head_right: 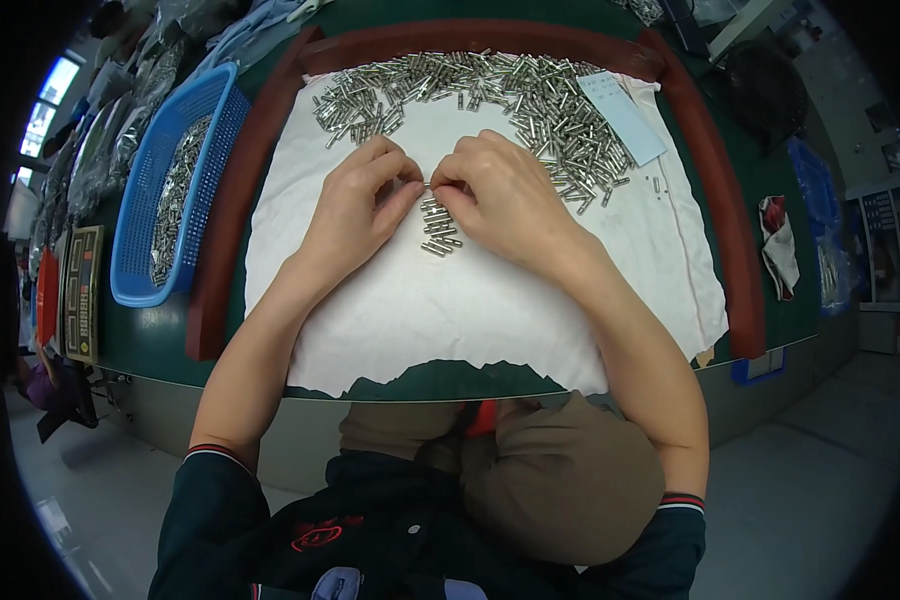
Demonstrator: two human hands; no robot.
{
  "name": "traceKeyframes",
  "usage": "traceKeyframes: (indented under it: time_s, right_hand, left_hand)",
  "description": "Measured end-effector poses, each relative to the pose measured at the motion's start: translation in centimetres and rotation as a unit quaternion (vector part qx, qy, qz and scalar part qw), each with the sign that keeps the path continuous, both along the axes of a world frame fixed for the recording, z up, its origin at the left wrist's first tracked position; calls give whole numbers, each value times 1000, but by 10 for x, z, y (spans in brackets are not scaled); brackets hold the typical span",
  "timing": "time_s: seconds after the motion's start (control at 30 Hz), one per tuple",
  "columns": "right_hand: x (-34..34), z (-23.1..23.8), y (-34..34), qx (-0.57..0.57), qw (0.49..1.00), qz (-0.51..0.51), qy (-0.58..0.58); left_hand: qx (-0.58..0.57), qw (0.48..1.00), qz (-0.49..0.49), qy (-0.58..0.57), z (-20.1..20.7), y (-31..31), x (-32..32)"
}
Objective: Manually arranging and aligning small metal links to assemble watch bands on a workbench.
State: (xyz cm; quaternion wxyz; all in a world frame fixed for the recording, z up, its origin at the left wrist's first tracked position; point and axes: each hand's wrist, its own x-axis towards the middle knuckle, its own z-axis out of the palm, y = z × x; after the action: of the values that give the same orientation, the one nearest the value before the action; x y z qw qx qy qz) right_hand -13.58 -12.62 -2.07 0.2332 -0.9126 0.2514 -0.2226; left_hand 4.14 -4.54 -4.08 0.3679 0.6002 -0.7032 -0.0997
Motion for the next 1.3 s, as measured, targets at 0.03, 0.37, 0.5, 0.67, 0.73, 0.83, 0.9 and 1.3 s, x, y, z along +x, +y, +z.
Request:
traceKeyframes:
  time_s: [0.03,0.37,0.5,0.67,0.73,0.83,0.9,1.3]
  right_hand:
    - [-2,1,-1,14,1000,-7,-10]
    - [-15,10,3,-3,998,-10,68]
    - [-20,22,4,37,996,23,73]
    - [-27,17,2,80,988,65,118]
    - [-23,16,4,64,989,82,106]
    - [-20,18,5,78,989,78,95]
    - [-18,17,6,82,989,77,93]
    - [-12,-14,20,-250,951,-141,112]
  left_hand:
    - [21,999,-10,24,3,2,-1]
    - [9,996,-64,63,0,1,-11]
    - [-11,996,-61,67,5,7,-7]
    - [166,981,-100,29,30,22,6]
    - [155,982,-104,10,28,25,7]
    - [155,981,-117,7,28,25,-1]
    - [114,986,-123,-5,21,25,-5]
    - [4,987,19,-160,12,29,-12]
